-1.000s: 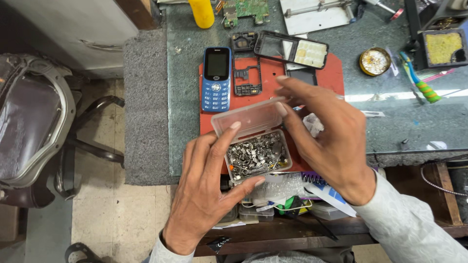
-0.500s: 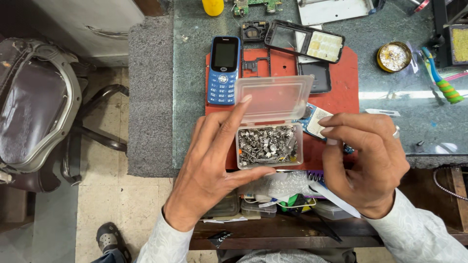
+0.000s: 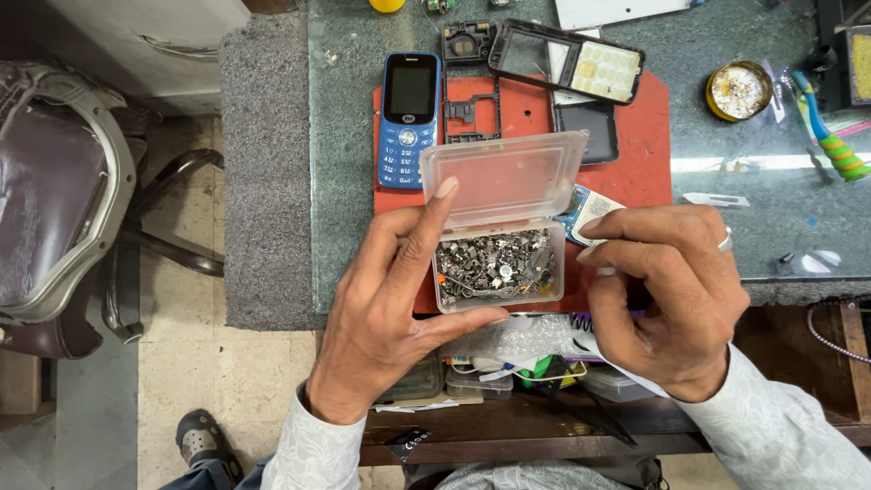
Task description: The person works on a disassembled mobile phone's motherboard, applying flux and cleaning the board with a toothbrush. They then search through a small parts container to select a component and prepare to solder it onto the board.
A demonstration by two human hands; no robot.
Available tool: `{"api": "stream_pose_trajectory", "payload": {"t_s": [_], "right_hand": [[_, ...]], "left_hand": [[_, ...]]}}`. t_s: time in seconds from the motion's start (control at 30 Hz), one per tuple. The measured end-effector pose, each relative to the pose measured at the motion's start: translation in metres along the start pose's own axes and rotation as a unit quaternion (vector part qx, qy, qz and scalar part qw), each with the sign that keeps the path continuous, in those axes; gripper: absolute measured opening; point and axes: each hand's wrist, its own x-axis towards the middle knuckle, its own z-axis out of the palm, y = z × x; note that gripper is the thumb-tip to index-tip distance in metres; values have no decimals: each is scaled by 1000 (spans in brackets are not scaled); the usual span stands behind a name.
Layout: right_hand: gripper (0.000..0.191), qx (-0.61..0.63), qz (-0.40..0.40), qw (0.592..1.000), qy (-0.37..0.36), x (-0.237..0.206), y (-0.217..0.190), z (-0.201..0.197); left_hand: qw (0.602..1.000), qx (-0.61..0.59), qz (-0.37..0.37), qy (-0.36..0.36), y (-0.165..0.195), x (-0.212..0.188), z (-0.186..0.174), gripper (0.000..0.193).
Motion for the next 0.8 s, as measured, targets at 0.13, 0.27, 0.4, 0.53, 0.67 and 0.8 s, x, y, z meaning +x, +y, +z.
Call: {"api": "stream_pose_trajectory", "payload": {"t_s": [0.13,0.27,0.4,0.53,0.67,0.8], "right_hand": [[22,-3,-14,1000,-4,0,0,3],[25,7,-28,999,-22,0,-1,4],[29,13,-70,995,-63,3,-3,4],[32,35,-92,989,-110,8,-8,6],[36,12,-106,981,-165,14,-15,2],[39,-28,-116,975,-187,19,-21,2]], "left_hand": [[1000,-1,-8,-7,-2,-1,0,107],[1000,-6,-4,-7,-4,-2,0,108],[1000,-10,-1,-7,-5,-2,1,108],[1000,-16,-1,-7,-7,-4,1,109],[1000,-22,8,0,-9,-7,2,109],[1000,-15,20,3,-13,-9,5,109]]}}
